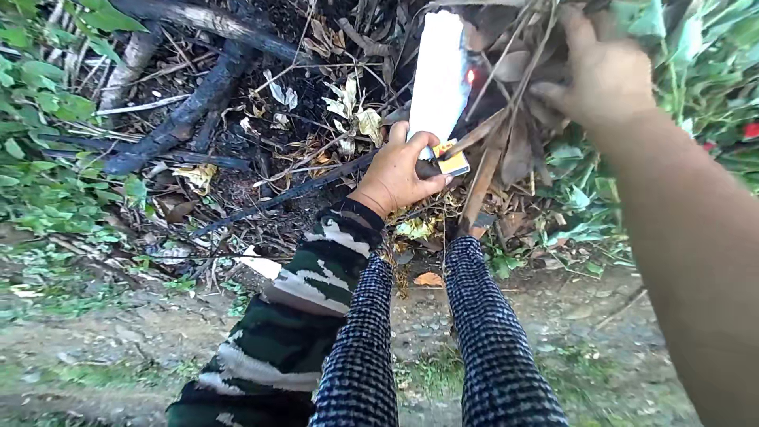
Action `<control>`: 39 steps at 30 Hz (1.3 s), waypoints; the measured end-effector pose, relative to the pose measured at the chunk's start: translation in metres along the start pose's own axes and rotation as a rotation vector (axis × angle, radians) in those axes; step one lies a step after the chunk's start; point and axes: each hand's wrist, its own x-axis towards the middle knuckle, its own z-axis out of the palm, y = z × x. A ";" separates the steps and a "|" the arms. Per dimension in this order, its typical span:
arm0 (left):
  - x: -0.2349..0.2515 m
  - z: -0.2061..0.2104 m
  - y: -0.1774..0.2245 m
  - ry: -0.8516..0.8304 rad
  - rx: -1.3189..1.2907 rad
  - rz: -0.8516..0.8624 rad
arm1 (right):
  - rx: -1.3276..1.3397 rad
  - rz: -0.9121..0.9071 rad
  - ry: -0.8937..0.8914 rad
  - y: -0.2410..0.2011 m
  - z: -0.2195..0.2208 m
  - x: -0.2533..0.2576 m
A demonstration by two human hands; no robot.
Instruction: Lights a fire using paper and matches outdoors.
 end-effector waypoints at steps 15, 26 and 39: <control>0.006 0.001 0.008 -0.025 0.010 0.005 | 0.084 0.094 -0.242 -0.038 -0.011 -0.055; 0.009 0.005 0.007 -0.005 0.012 0.013 | 0.367 0.161 0.178 0.034 -0.016 -0.052; 0.009 0.001 0.005 -0.039 0.011 0.007 | -0.137 -0.082 -0.102 0.009 0.007 -0.008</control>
